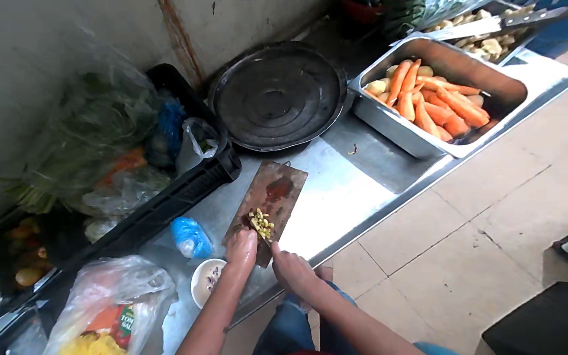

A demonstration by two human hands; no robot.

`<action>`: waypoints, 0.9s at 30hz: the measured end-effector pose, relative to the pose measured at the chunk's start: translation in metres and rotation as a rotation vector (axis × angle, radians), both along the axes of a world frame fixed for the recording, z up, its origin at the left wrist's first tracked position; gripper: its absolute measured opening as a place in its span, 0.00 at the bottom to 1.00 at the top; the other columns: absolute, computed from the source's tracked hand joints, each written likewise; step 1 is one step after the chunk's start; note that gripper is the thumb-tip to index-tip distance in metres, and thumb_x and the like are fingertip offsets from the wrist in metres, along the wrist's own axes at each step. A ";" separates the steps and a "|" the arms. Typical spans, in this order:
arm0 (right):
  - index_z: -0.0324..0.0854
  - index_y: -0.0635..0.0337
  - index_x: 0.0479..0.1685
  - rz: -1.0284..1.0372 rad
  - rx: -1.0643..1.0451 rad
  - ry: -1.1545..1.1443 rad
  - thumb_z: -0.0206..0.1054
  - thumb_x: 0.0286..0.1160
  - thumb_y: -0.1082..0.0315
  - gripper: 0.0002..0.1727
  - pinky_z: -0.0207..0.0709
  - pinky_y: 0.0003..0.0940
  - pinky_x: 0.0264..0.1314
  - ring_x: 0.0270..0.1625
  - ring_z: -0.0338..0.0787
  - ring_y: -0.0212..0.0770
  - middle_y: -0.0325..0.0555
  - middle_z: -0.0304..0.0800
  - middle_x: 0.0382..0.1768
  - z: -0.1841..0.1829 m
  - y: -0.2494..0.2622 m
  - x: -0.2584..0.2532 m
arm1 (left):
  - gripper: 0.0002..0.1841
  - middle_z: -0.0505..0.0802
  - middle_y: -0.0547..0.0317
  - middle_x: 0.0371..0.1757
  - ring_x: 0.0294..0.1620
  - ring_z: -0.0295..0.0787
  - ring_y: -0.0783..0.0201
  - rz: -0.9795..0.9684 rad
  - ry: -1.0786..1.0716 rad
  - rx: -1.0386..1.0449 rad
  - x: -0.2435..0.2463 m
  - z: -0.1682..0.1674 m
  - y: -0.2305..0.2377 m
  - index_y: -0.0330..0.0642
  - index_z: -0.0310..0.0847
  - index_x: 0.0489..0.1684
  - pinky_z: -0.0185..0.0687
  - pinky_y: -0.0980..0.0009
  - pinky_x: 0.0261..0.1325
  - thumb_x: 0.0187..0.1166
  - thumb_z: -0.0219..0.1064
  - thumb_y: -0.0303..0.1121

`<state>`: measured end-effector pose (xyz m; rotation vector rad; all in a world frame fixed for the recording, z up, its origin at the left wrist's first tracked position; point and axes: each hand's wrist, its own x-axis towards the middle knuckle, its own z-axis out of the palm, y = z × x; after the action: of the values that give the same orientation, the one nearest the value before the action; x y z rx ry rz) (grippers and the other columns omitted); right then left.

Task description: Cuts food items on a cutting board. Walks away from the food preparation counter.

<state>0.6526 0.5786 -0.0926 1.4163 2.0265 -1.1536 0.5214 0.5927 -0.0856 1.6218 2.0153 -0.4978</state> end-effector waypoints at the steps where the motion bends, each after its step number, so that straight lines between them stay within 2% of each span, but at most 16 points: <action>1: 0.60 0.60 0.79 -0.007 0.000 0.003 0.49 0.89 0.71 0.22 0.83 0.59 0.61 0.62 0.91 0.64 0.63 0.89 0.55 -0.001 0.004 -0.003 | 0.10 0.90 0.42 0.59 0.61 0.89 0.43 -0.008 0.010 0.003 -0.001 0.000 0.000 0.35 0.88 0.53 0.85 0.48 0.61 0.83 0.64 0.28; 3: 0.61 0.59 0.78 -0.026 0.000 0.006 0.50 0.89 0.70 0.21 0.83 0.59 0.61 0.61 0.91 0.63 0.63 0.90 0.54 -0.002 0.006 -0.005 | 0.10 0.91 0.44 0.59 0.62 0.88 0.44 -0.047 0.037 0.028 -0.003 -0.001 -0.001 0.38 0.89 0.52 0.85 0.48 0.60 0.83 0.65 0.31; 5: 0.60 0.59 0.78 -0.021 -0.002 0.018 0.50 0.89 0.69 0.21 0.83 0.59 0.61 0.61 0.91 0.63 0.63 0.89 0.54 -0.001 0.007 -0.001 | 0.10 0.92 0.47 0.59 0.69 0.83 0.46 -0.086 0.041 0.081 -0.008 -0.006 -0.001 0.40 0.91 0.51 0.80 0.51 0.68 0.83 0.67 0.33; 7: 0.60 0.60 0.78 -0.007 0.013 0.043 0.48 0.90 0.68 0.21 0.83 0.59 0.60 0.59 0.92 0.64 0.63 0.89 0.53 0.003 0.003 0.006 | 0.09 0.91 0.46 0.60 0.72 0.81 0.46 -0.082 0.005 0.096 -0.012 -0.008 -0.001 0.39 0.91 0.51 0.78 0.53 0.72 0.82 0.68 0.31; 10: 0.61 0.60 0.78 0.002 0.014 0.052 0.47 0.91 0.66 0.21 0.83 0.60 0.59 0.59 0.92 0.64 0.63 0.89 0.52 0.014 -0.009 0.014 | 0.09 0.89 0.39 0.60 0.65 0.86 0.41 -0.013 -0.030 0.054 -0.009 -0.002 0.000 0.32 0.88 0.50 0.83 0.47 0.65 0.82 0.67 0.29; 13: 0.61 0.59 0.78 0.001 -0.015 0.017 0.47 0.90 0.67 0.21 0.84 0.60 0.58 0.58 0.92 0.64 0.63 0.90 0.52 0.019 -0.019 0.014 | 0.07 0.90 0.38 0.56 0.60 0.88 0.40 0.002 -0.006 0.038 -0.006 0.001 -0.001 0.30 0.87 0.47 0.85 0.47 0.59 0.80 0.64 0.22; 17: 0.60 0.59 0.80 -0.001 -0.019 -0.009 0.47 0.89 0.70 0.22 0.83 0.59 0.60 0.60 0.91 0.64 0.64 0.89 0.54 0.010 -0.008 -0.001 | 0.09 0.90 0.39 0.58 0.61 0.89 0.41 -0.009 0.018 0.037 -0.005 -0.004 0.000 0.31 0.88 0.51 0.85 0.48 0.61 0.80 0.63 0.22; 22: 0.61 0.57 0.79 -0.019 0.006 0.013 0.58 0.87 0.69 0.24 0.84 0.61 0.58 0.59 0.92 0.65 0.62 0.90 0.53 -0.004 0.013 -0.022 | 0.10 0.89 0.41 0.61 0.61 0.88 0.42 0.002 -0.010 0.030 -0.007 -0.005 -0.004 0.34 0.88 0.53 0.85 0.49 0.62 0.81 0.66 0.26; 27: 0.59 0.60 0.83 0.005 0.006 -0.002 0.48 0.89 0.69 0.24 0.83 0.61 0.60 0.60 0.91 0.66 0.66 0.89 0.55 -0.004 -0.009 0.004 | 0.11 0.89 0.40 0.62 0.62 0.88 0.42 0.018 -0.059 0.030 -0.012 -0.005 -0.005 0.34 0.88 0.55 0.84 0.48 0.65 0.82 0.67 0.29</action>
<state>0.6563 0.5692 -0.0962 1.4141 2.0328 -1.1450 0.5096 0.5875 -0.0909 1.6154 2.0015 -0.4100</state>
